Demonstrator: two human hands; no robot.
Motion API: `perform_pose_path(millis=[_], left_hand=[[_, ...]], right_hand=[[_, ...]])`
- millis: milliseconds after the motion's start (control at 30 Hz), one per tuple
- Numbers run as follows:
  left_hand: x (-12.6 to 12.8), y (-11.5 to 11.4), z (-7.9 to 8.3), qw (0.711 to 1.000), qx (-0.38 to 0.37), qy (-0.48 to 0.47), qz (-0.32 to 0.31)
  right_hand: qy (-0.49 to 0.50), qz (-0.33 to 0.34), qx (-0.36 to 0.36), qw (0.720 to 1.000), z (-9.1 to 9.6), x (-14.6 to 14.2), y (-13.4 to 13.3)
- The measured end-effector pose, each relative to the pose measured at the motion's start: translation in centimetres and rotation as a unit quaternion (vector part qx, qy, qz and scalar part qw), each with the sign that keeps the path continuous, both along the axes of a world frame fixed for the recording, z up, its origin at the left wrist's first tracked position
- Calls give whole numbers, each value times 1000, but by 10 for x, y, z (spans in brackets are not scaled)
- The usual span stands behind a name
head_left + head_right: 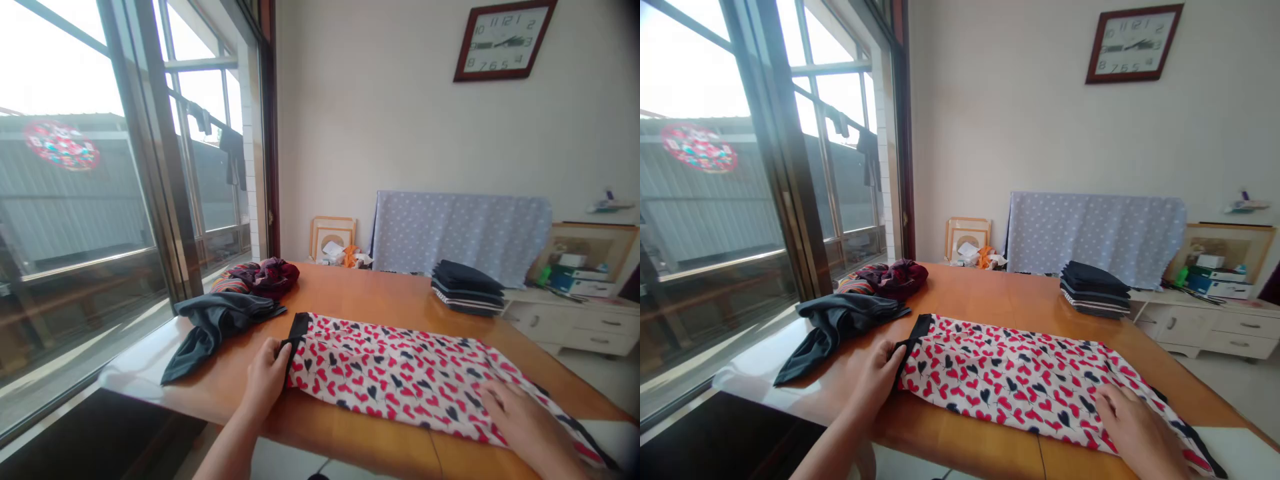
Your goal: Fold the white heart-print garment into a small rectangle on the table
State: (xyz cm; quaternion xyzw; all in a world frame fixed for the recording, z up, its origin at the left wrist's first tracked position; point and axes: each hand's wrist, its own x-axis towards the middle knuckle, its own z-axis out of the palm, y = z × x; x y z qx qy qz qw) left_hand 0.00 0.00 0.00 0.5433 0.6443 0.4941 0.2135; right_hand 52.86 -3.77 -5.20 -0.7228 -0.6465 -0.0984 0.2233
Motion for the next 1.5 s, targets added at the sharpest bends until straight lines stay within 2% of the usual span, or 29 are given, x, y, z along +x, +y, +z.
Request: perform_pose_path(millis=[67,133,167,233,333,400,467,600,733,900,1033,1167,1367,1500], left_hand=[[2,5,8,997,22,-71,-21],[2,7,16,994,40,-94,-36],[0,7,18,997,37,-65,-29],[-8,3,20,998,-2,67,5],[-23,-3,17,954,-99,281,36],[-30,-5,15,927,-139,345,38],[-34,-2,15,913,-158,372,48],[-31,19,24,913,-142,378,58],[-19,56,32,923,-118,365,21],[-1,111,26,925,-122,360,-4],[7,142,19,925,-136,354,-17],[6,155,19,926,-154,343,-24],[3,165,37,932,-118,342,37],[8,170,41,934,-120,333,42]], right_hand=[[-3,13,-24,1000,0,2,0],[-6,15,-30,999,-3,5,2],[-8,15,-32,999,-5,7,3],[-10,18,-35,999,-10,11,5],[-15,27,-38,999,-16,17,9],[-20,34,-35,999,-17,19,11],[-21,36,-29,999,-17,19,11],[-16,34,-15,999,-13,15,9],[-11,42,-13,999,-12,10,7],[-10,28,2,1000,-14,8,7],[-6,27,3,1000,-15,8,8],[-5,7,7,1000,-16,6,6],[0,6,6,1000,-16,5,3],[9,11,8,1000,-13,4,1]])
